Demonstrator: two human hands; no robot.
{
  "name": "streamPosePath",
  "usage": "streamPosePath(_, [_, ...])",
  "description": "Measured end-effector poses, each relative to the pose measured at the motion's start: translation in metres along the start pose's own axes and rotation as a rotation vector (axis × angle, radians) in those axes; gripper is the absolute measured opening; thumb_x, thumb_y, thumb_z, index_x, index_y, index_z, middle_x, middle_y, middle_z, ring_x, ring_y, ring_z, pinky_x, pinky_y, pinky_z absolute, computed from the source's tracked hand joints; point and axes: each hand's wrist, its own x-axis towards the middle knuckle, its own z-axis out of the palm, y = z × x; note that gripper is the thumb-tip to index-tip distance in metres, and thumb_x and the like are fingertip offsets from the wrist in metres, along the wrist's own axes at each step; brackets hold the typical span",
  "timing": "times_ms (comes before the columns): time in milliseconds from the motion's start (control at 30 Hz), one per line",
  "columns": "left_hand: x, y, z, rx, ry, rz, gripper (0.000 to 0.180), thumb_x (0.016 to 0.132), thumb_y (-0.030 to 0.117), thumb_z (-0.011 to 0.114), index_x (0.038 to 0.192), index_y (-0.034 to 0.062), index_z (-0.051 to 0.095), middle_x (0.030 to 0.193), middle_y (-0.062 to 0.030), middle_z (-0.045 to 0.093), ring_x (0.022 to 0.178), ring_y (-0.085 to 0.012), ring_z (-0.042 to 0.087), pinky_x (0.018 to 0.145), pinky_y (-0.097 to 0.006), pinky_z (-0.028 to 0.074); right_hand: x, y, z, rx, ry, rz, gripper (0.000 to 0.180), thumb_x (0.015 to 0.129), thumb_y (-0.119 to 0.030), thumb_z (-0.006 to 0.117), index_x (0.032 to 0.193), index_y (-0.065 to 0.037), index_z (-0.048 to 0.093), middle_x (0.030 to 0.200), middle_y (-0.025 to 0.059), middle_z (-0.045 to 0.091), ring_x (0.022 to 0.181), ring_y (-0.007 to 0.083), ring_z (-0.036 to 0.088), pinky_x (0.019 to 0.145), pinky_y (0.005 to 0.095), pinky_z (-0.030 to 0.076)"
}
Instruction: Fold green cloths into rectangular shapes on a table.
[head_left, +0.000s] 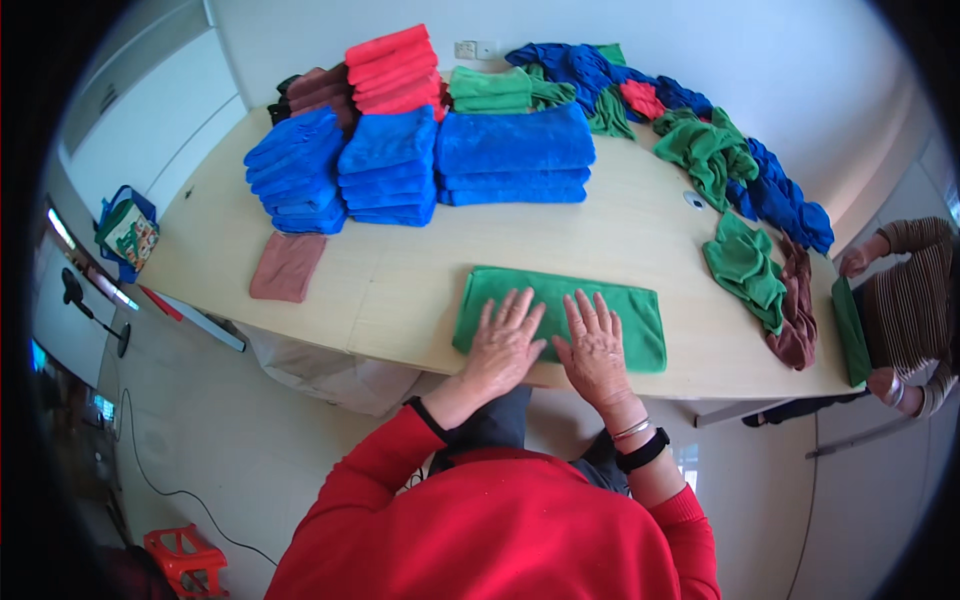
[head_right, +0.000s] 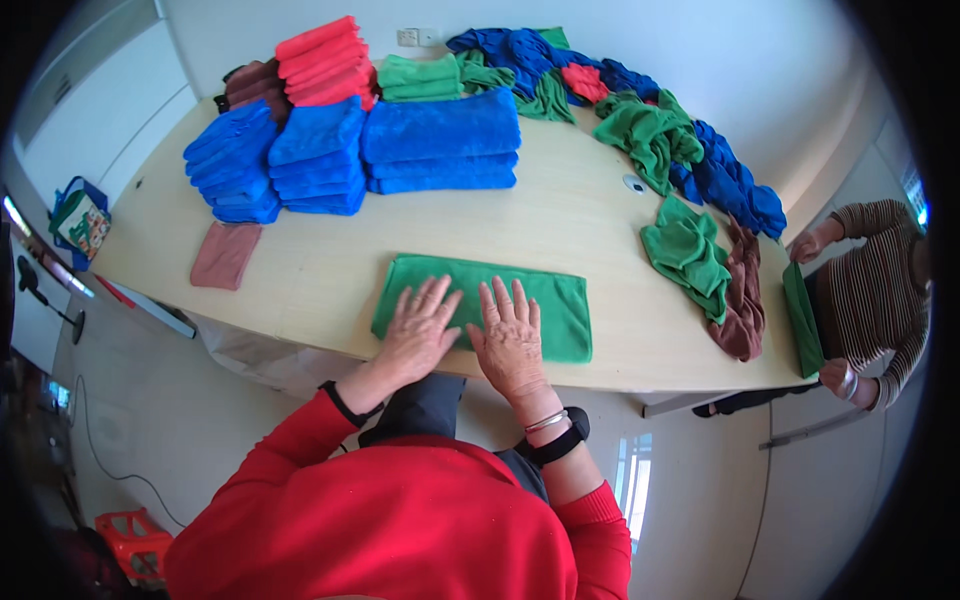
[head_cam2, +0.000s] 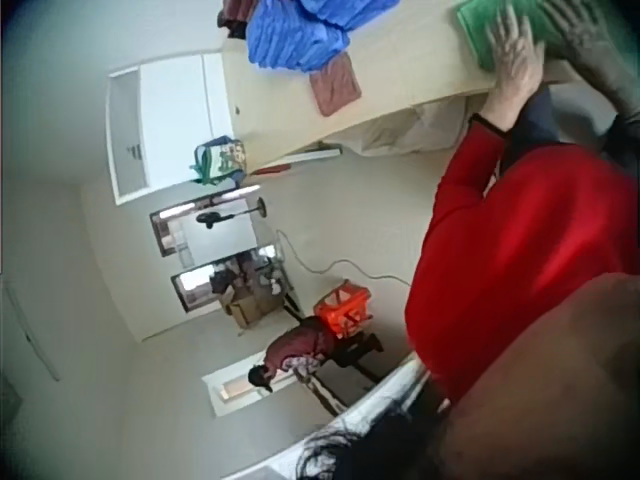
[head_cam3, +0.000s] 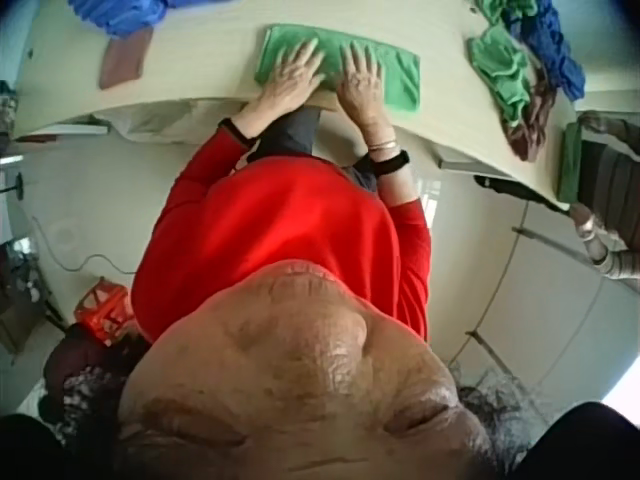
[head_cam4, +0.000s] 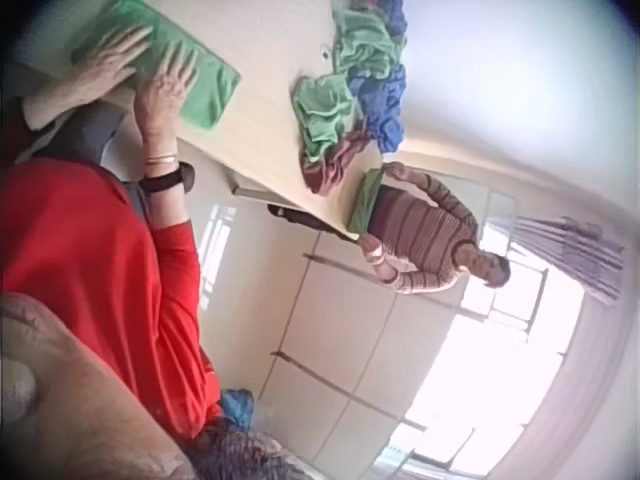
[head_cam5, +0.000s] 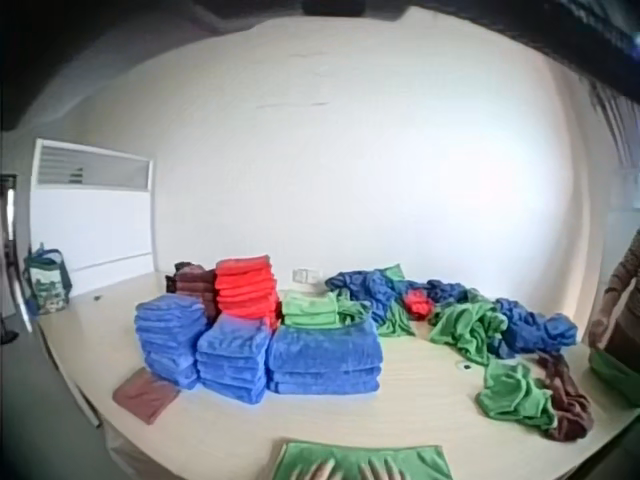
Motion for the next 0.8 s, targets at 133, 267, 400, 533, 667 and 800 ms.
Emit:
streamPosePath(133, [-0.024, -0.004, 0.046, -0.019, -0.089, -0.053, 0.054, 0.091, 0.035, 0.052, 0.136, 0.0073, 0.042, 0.145, -0.0168, 0.032, 0.134, -0.0329, 0.029, 0.108, -0.053, 0.022, -0.027, 0.011, 0.047, -0.005, -0.092, -0.028, 0.059, 0.088, -0.035, 0.055, 0.136, -0.006, 0.04, 0.141, 0.0161, 0.039, 0.132, 0.0365, 0.031, 0.107, 0.0524, 0.025])
streamPosePath(267, [-0.027, -0.006, 0.036, -0.038, -0.083, -0.013, 0.055, 0.092, 0.038, 0.049, 0.138, 0.0084, 0.04, 0.145, -0.0171, 0.032, 0.134, -0.0334, 0.029, 0.108, -0.054, 0.021, -0.024, 0.012, 0.043, 0.005, -0.157, 0.009, 0.06, 0.088, -0.038, 0.054, 0.138, -0.006, 0.039, 0.143, 0.0157, 0.037, 0.134, 0.0369, 0.029, 0.108, 0.053, 0.023])
streamPosePath(400, [-0.015, -0.017, 0.03, -0.051, -0.086, -0.075, 0.056, 0.093, 0.039, 0.048, 0.139, 0.0091, 0.037, 0.145, -0.0175, 0.032, 0.135, -0.034, 0.028, 0.108, -0.054, 0.021, -0.012, 0.022, 0.031, -0.04, -0.102, 0.05, 0.06, 0.089, -0.038, 0.053, 0.138, -0.006, 0.039, 0.143, 0.0155, 0.036, 0.134, 0.0367, 0.028, 0.108, 0.0527, 0.022])
streamPosePath(533, [-0.011, -0.03, 0.037, -0.005, -0.055, -0.136, 0.057, 0.092, 0.04, 0.049, 0.138, 0.0084, 0.038, 0.143, -0.0181, 0.034, 0.133, -0.0348, 0.03, 0.108, -0.054, 0.022, -0.017, 0.037, 0.037, -0.083, -0.126, 0.088, 0.06, 0.089, -0.038, 0.052, 0.138, -0.006, 0.039, 0.144, 0.0158, 0.035, 0.135, 0.0365, 0.028, 0.108, 0.0526, 0.022])
streamPosePath(667, [-0.017, -0.047, 0.038, 0.019, 0.037, -0.195, 0.059, 0.089, 0.039, 0.054, 0.136, 0.0057, 0.04, 0.138, -0.0196, 0.039, 0.129, -0.0355, 0.036, 0.105, -0.054, 0.026, -0.015, 0.044, 0.036, -0.08, -0.186, 0.113, 0.061, 0.089, -0.039, 0.051, 0.139, -0.006, 0.038, 0.145, 0.0159, 0.034, 0.135, 0.0364, 0.028, 0.108, 0.0525, 0.022])
streamPosePath(800, [-0.024, -0.059, 0.029, 0.04, 0.049, -0.333, 0.062, 0.086, 0.035, 0.059, 0.135, 0.0031, 0.039, 0.132, -0.0206, 0.044, 0.123, -0.0351, 0.04, 0.102, -0.051, 0.03, -0.003, 0.036, 0.037, -0.054, -0.126, 0.094, 0.061, 0.09, -0.04, 0.051, 0.139, -0.005, 0.038, 0.146, 0.0155, 0.033, 0.135, 0.036, 0.028, 0.108, 0.0525, 0.022])
